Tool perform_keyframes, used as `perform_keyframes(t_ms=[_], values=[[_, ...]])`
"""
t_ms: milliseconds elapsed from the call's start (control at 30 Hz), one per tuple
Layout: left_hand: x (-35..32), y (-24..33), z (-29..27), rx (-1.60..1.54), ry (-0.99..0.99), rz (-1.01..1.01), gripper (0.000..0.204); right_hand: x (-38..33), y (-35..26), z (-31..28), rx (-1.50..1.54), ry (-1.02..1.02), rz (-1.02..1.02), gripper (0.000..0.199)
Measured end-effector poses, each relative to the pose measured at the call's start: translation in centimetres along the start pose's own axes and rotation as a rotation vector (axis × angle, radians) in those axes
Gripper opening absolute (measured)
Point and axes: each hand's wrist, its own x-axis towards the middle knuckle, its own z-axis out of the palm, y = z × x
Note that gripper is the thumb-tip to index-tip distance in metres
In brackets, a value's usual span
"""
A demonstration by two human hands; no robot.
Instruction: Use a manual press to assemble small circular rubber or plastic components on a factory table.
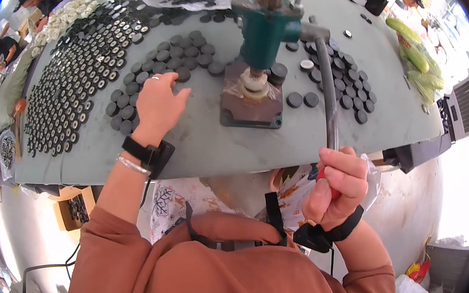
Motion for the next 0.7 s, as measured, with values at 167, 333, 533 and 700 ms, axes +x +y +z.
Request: perform_keyframes(t_ms=[167, 333, 533, 700], values=[[2.0, -0.5, 1.6, 0.280, -0.063, 0.027, 0.045, 2.0, -1.6, -1.6, -0.038, -0.081, 0.123, 0.022], [3.3, -0.4, 1.7, 0.368, -0.133, 0.007, 0.042, 9.2, -2.0, -2.5, -0.104, -0.044, 0.216, 0.010], [1.7, 1.3, 1.6, 0.110, -0.078, 0.207, 0.035, 15.7, 1.0, -3.7, -0.652, -0.067, -0.171, 0.015], [-0.6, 5.3, 2.6, -0.508, -0.018, 0.360, 0.031, 15.0, 1.4, -3.6, -0.578, -0.046, -0.123, 0.015]])
